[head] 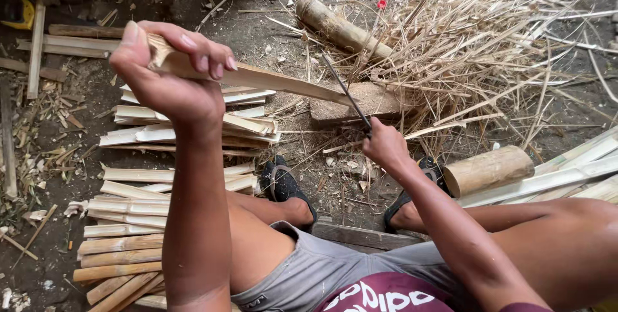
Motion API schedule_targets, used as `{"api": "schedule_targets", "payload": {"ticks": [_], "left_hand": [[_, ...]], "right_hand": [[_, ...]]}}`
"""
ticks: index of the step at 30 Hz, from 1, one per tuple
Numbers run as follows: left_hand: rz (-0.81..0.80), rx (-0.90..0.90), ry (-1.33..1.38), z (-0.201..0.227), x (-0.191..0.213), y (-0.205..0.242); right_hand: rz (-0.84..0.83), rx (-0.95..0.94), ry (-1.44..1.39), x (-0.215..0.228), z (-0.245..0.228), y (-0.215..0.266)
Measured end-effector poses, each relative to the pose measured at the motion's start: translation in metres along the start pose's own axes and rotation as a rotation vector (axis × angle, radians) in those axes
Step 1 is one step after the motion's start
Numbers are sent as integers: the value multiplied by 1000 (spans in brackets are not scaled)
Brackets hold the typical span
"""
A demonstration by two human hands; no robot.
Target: The person uses a knife to shave and smooth the surface of bamboo sticks. They hold the stick in one hand and the knife in the other, repeatedly scraping the surface to remove rough edges and create a smooth finish.
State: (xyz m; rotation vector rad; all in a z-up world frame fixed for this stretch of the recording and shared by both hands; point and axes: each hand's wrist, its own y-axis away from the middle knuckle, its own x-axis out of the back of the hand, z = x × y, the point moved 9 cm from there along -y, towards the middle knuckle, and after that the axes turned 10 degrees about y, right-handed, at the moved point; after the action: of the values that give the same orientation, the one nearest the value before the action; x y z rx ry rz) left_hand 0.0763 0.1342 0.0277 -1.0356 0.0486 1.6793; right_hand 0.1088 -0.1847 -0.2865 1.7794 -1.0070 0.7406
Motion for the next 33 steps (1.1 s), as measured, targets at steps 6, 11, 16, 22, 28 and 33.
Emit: {"api": "schedule_targets", "payload": {"ticks": [6,11,16,22,28,33], "left_hand": [[-30,-7,-49,-7,5,-4],[-2,-5,-16,0,11,1],[169,-135,-206,-3,3,1],[89,-164,-211,-16,-26,29],[215,-126,-108,3,-23,15],[245,-157,-198,0,-12,14]], "right_hand": [[159,244,-22,-25,0,4],[-68,-171,70,-43,62,-21],[-78,-47,-32,4,3,11],[378,395,-158,86,-114,114],[38,158,-225,69,-96,92],[343,342,-168,23,-77,75]]}}
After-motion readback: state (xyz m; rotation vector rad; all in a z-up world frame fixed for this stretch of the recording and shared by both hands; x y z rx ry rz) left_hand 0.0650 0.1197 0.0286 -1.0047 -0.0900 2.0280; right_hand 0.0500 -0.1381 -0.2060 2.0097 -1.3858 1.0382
